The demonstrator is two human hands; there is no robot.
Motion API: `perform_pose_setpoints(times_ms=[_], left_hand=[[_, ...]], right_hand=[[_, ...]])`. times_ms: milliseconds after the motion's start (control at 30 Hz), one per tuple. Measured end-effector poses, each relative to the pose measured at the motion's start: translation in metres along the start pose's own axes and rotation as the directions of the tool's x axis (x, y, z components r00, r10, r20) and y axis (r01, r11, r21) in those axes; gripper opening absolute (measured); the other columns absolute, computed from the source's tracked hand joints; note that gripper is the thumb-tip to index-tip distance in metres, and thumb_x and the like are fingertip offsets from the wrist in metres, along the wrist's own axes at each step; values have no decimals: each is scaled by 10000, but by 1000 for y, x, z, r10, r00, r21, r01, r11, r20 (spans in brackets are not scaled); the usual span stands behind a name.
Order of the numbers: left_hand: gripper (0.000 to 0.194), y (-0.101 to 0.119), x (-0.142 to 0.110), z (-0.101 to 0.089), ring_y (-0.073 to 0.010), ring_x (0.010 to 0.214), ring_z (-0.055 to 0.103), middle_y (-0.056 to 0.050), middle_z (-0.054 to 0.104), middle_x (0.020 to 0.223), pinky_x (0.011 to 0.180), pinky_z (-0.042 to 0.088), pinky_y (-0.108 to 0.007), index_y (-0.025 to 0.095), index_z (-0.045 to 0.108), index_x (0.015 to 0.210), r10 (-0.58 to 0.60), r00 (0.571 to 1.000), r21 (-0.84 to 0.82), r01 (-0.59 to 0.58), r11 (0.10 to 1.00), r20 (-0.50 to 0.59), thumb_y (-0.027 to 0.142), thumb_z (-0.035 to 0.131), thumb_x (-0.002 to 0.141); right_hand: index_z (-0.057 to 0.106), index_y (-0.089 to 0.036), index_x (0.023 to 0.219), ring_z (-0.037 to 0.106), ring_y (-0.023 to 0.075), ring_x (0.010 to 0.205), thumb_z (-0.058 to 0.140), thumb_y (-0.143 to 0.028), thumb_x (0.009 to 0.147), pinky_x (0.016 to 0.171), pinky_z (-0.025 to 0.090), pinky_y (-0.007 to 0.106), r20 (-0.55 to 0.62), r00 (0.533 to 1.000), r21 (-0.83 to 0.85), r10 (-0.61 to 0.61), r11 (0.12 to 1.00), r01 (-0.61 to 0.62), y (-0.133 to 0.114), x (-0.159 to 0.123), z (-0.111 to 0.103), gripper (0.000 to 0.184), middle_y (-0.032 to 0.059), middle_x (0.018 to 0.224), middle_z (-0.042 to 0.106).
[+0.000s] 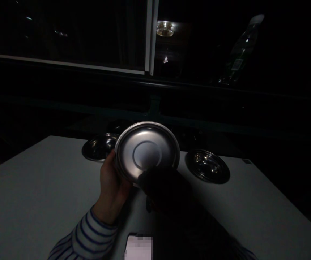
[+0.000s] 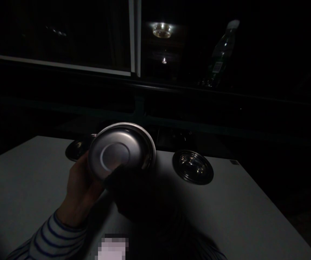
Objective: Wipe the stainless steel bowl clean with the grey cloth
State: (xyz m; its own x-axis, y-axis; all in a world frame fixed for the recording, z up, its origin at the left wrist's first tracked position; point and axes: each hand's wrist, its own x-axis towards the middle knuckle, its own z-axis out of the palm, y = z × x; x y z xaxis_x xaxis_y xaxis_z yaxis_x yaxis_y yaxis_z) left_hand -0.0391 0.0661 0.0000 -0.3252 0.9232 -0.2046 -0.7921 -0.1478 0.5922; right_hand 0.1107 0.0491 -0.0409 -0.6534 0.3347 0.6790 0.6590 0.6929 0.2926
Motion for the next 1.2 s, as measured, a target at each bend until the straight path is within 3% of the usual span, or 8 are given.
perform_pose_setpoints(times_ms=[300,600,733,800,900,967,1100,1200], left_hand=[[223,0,-2,2,-161,696,644,-50,700,746,619,535,-251,108,670,832,-40,999,23,40,999,0,196,466,815],[226,-1,-1,1,-161,703,644,-55,703,746,658,535,-254,113,671,856,-51,999,4,51,999,-2,190,463,813],[224,-3,-2,2,-170,664,644,-64,698,711,617,529,-259,92,662,841,-65,998,0,65,998,-7,153,450,803],[209,-4,-2,2,-166,624,637,-59,689,678,578,524,-253,93,654,834,-99,995,-1,99,995,-17,148,455,799],[204,-6,-2,1,-160,562,621,-50,668,623,514,512,-245,101,642,799,-149,988,32,151,988,-47,169,451,806],[230,-6,-1,0,-160,583,629,-60,674,638,538,524,-246,99,642,795,-123,991,33,125,992,-57,180,429,818],[223,-6,2,-1,-157,688,647,-58,695,718,646,542,-250,104,655,818,-33,999,-2,33,999,-14,165,440,813],[214,-6,3,-1,-155,700,646,-47,693,717,662,542,-248,109,658,809,-26,1000,-20,26,999,-9,143,447,804]], right_hand=[[551,-222,1205,544,208,1132,418,-271,889,967,439,376,-40,999,-31,-25,999,24,4,-7,2,347,56,1156,634],[547,-180,1207,470,245,1209,443,-265,866,985,421,419,-71,997,-43,-19,999,16,11,-9,1,366,101,1174,612],[492,-117,1258,412,287,1250,441,-307,862,988,407,467,-149,989,-30,-2,1000,-3,12,-7,1,442,147,1215,568],[502,-98,1237,448,288,1212,427,-278,867,958,436,458,-171,985,-30,18,999,-23,5,-3,3,418,156,1204,570],[548,-143,1173,516,257,1132,438,-226,875,912,477,417,-98,995,-62,-25,998,19,-3,1,8,329,124,1186,585],[526,-142,1203,483,263,1171,426,-236,887,930,467,426,-115,992,-72,-44,997,35,0,0,11,344,126,1209,564],[301,-61,1372,325,304,1301,325,-291,923,952,449,489,-292,944,4,154,987,-160,21,-9,16,505,201,1307,446],[161,-87,1426,298,276,1324,284,-250,937,954,460,489,-303,900,66,312,949,-307,31,-15,18,530,190,1384,366]])
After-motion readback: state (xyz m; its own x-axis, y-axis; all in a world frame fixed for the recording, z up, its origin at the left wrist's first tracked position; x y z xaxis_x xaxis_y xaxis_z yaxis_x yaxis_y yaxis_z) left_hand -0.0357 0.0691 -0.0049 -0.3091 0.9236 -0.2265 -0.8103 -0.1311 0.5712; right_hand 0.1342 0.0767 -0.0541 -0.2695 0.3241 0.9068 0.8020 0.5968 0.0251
